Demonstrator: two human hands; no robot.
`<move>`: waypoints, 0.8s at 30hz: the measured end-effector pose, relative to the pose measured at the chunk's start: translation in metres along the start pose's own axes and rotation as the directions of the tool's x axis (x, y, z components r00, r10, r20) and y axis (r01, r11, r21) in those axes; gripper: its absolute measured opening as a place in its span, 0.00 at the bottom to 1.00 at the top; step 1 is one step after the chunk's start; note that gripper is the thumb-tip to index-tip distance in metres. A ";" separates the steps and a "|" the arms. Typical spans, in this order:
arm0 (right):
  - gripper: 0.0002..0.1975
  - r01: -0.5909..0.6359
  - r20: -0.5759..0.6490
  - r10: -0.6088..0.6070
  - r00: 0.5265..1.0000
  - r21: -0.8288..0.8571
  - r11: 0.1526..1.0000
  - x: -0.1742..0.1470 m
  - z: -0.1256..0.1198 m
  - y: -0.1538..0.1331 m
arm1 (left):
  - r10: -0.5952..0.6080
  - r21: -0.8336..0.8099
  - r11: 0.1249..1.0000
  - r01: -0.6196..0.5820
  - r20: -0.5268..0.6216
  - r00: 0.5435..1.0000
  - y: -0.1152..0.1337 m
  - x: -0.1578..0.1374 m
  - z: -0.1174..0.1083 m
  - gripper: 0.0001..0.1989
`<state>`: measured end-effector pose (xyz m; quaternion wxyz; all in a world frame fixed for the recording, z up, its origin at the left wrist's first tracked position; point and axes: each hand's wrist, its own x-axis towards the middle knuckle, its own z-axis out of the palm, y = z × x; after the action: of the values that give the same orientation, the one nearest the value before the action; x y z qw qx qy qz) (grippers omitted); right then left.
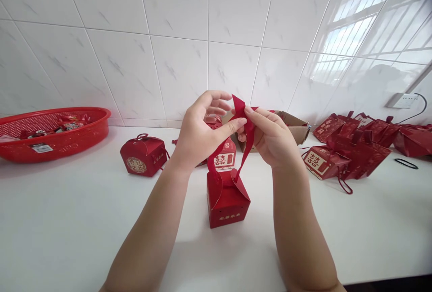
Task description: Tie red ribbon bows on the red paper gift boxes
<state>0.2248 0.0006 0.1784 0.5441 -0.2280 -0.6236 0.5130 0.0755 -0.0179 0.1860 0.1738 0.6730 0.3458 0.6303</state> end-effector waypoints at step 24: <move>0.16 0.206 0.285 0.043 0.958 -0.784 0.586 -0.014 -0.011 -0.003 | -0.308 0.104 0.951 0.290 0.386 0.870 0.004 -0.002 -0.026 0.14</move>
<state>0.2399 -0.0078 0.1737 0.3134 -0.3471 -0.8663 0.1753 0.0510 -0.0272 0.1908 0.3214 0.7287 0.4164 0.4385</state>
